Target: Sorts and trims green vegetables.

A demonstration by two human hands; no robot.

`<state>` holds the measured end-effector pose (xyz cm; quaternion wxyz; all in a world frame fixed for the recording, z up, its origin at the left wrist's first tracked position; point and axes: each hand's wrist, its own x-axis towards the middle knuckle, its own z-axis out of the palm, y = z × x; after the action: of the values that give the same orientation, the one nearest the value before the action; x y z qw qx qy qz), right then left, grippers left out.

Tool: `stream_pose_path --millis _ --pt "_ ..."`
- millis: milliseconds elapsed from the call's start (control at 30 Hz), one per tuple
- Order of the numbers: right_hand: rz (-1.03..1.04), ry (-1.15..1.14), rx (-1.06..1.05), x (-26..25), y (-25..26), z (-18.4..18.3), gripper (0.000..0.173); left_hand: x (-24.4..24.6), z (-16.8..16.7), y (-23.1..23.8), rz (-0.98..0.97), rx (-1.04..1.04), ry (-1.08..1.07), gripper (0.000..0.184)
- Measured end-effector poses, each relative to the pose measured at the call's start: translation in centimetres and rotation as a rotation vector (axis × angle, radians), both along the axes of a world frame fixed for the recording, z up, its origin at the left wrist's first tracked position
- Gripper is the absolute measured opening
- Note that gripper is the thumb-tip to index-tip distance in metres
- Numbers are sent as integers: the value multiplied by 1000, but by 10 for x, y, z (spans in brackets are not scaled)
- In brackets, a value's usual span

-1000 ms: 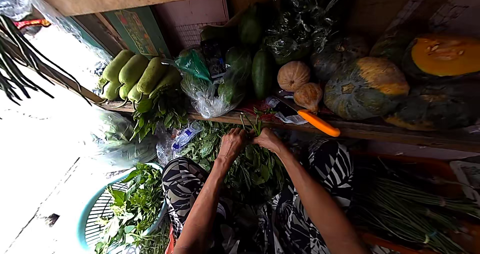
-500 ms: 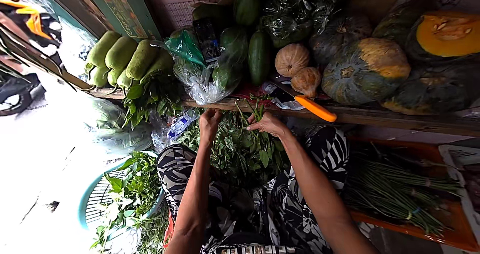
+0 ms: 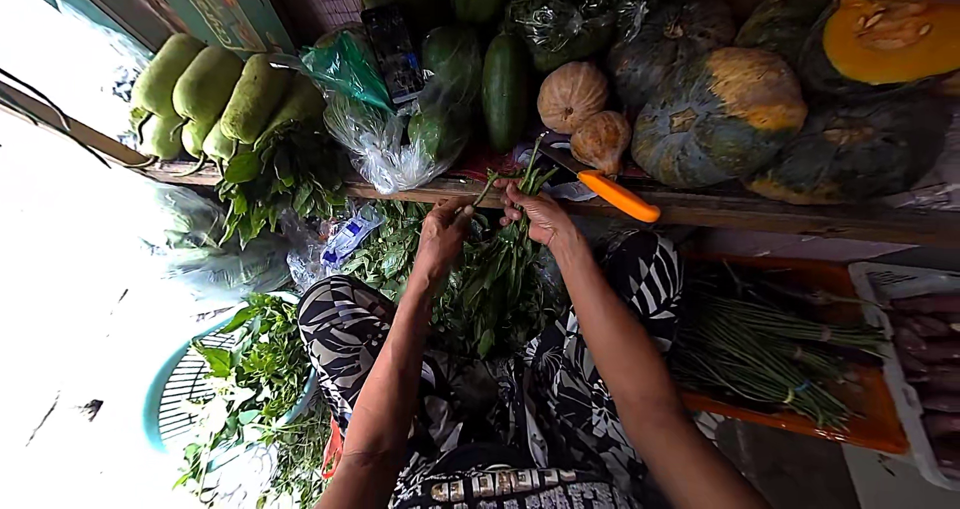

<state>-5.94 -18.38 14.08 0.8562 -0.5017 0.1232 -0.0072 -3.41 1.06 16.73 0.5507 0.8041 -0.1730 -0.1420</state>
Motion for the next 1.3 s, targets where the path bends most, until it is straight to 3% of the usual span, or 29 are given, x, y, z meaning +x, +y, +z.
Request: stream_pose_path --millis 100,167,333,400,767,833,933,967,1100,1300 --pt "-44 -64 -16 2 8 -4 15 -13 -10 -20 -41 -246 178 21" --pt "-80 -82 -96 2 12 -2 16 -19 -24 -32 -8 -297 168 13" --pt "-154 -92 -161 4 13 -5 14 -24 -38 -48 113 -256 113 15" --pt "-207 -52 -136 4 16 -3 6 -26 -40 -49 135 -206 84 20" --pt "-198 -6 -97 3 23 -2 30 2 -48 -38 -22 -178 120 12" --pt "-211 28 -87 6 24 1 32 9 -40 -29 -145 -135 116 23" --pt "-299 121 48 20 28 16 29 22 -24 -21 -334 36 42 80" --pt "-351 152 103 25 32 24 24 28 -18 -20 -390 121 -8 89" --pt "-437 247 88 46 43 43 22 60 -14 -9 -560 203 -106 64" --pt "-327 245 -63 53 58 46 39 70 -26 6 -594 -8 -40 49"
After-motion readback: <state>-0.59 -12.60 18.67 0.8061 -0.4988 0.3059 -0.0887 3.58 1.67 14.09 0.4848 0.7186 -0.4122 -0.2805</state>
